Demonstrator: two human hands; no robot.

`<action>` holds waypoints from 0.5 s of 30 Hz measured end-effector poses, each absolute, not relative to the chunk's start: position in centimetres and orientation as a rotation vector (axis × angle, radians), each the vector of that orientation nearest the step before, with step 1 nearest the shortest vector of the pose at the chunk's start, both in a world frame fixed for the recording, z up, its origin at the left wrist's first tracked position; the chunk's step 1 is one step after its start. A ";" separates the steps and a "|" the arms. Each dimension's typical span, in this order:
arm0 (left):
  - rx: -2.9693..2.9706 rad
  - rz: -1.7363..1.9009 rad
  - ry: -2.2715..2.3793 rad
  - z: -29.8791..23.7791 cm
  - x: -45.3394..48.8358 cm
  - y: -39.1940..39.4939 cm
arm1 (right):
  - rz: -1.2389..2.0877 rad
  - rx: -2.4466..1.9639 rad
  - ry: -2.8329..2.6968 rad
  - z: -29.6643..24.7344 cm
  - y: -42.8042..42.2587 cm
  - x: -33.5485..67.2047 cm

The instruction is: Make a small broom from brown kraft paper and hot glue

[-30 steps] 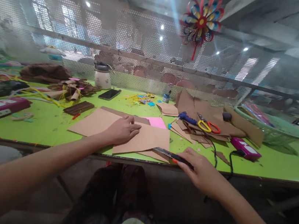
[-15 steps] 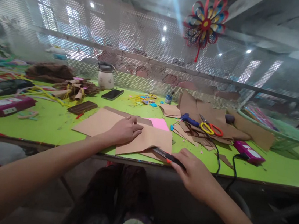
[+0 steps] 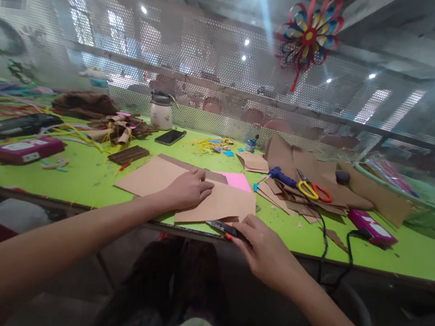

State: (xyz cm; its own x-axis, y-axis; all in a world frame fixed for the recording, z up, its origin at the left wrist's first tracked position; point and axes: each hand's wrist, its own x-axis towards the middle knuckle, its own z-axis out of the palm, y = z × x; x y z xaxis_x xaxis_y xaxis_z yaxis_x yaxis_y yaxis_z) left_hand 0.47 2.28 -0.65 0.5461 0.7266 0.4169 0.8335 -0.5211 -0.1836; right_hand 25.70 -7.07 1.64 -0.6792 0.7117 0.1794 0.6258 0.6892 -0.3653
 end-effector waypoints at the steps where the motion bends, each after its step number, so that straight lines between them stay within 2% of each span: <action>1: -2.427 -0.411 -1.280 -0.7 0.5 2.3 | 0.404 -1.039 -2.605 1.7 -6.8 25.6; 15: -2.517 -0.350 -1.246 0.1 0.2 1.5 | 0.353 -0.913 -2.707 1.5 -5.5 26.4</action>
State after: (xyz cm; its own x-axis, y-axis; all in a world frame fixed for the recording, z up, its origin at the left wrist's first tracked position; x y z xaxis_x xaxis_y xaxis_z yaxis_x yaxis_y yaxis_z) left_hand 0.16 1.54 0.09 0.5921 0.7261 0.3495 0.8018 -0.5740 -0.1659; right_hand 26.43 -5.49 1.47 -0.7677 0.6184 0.1679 0.5546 0.7725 -0.3093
